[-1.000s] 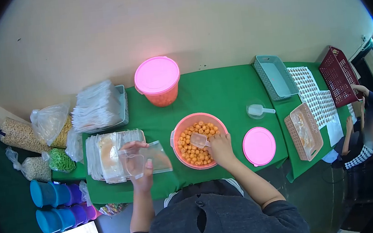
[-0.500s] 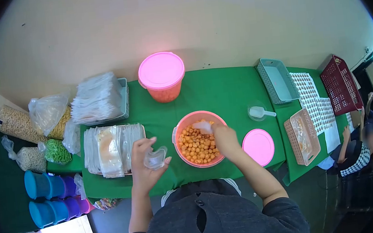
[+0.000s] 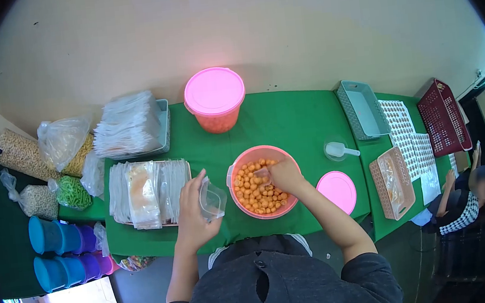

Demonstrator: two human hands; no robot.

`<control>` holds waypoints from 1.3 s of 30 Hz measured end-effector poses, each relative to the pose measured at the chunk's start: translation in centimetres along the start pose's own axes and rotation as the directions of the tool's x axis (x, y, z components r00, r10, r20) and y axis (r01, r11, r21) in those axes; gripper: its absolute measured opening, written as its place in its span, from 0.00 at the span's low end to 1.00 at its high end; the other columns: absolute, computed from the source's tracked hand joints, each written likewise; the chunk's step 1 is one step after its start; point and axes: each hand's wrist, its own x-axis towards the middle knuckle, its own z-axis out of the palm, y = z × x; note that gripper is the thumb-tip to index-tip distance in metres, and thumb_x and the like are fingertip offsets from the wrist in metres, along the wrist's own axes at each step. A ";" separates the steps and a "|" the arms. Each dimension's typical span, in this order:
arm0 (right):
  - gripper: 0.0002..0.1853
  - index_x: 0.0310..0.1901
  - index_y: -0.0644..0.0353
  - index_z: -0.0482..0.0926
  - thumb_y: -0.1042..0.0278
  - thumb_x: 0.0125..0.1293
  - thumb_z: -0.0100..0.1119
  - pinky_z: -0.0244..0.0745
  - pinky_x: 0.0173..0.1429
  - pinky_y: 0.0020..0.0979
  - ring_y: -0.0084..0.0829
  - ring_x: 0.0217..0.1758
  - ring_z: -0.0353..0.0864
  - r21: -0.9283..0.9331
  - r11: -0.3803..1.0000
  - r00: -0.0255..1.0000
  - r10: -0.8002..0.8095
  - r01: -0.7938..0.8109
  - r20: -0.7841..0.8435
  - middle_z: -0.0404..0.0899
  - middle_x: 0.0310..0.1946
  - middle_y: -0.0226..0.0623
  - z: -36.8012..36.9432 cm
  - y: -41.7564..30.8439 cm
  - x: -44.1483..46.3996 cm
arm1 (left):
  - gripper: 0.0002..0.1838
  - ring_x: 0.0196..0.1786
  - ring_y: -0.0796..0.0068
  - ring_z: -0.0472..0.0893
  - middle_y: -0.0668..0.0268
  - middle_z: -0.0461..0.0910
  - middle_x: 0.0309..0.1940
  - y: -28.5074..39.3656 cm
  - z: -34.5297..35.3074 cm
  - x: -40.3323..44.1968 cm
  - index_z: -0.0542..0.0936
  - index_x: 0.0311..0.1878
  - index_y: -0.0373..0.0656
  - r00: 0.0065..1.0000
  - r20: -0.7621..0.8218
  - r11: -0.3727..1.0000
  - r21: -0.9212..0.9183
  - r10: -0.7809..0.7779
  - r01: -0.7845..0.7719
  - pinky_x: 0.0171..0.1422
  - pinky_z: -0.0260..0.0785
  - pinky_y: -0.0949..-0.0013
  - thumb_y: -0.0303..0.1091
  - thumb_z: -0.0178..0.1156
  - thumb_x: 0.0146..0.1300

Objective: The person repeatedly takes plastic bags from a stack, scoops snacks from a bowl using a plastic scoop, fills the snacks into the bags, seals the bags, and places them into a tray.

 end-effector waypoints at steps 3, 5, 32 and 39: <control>0.15 0.32 0.55 0.85 0.54 0.67 0.56 0.73 0.39 0.44 0.42 0.28 0.83 0.203 0.975 0.996 0.085 -0.088 0.022 0.82 0.22 0.39 1.8 -1.1 -0.8 | 0.39 0.55 0.51 0.75 0.53 0.72 0.52 -0.5 0.4 -0.4 0.67 0.65 0.39 0.999 -0.040 0.999 -0.037 0.026 -0.028 0.62 0.68 0.57 0.27 0.64 0.45; 0.15 0.30 0.56 0.84 0.53 0.65 0.57 0.74 0.42 0.46 0.44 0.28 0.82 0.296 0.948 0.992 0.127 -0.120 -0.002 0.82 0.21 0.41 1.7 -1.4 -1.1 | 0.37 0.50 0.55 0.78 0.54 0.74 0.47 0.0 0.4 -0.4 0.70 0.63 0.39 0.998 0.030 0.985 -0.162 -0.051 0.055 0.58 0.71 0.59 0.31 0.67 0.46; 0.12 0.30 0.62 0.85 0.61 0.63 0.62 0.64 0.44 0.32 0.35 0.23 0.79 0.572 0.816 0.939 0.259 -0.087 -0.228 0.81 0.20 0.39 -16.0 -0.9 -8.3 | 0.40 0.58 0.50 0.73 0.55 0.72 0.53 0.8 6.5 2.2 0.68 0.60 0.41 0.959 0.274 0.997 0.005 0.072 -0.077 0.63 0.65 0.52 0.42 0.75 0.44; 0.11 0.24 0.56 0.82 0.61 0.61 0.64 0.64 0.41 0.35 0.35 0.23 0.78 0.328 0.944 0.966 0.107 -0.026 -0.233 0.79 0.17 0.36 -16.2 -2.5 -7.4 | 0.40 0.57 0.50 0.73 0.56 0.73 0.54 1.9 7.2 2.5 0.68 0.60 0.41 0.961 0.254 0.991 0.040 0.114 -0.128 0.61 0.66 0.52 0.42 0.75 0.44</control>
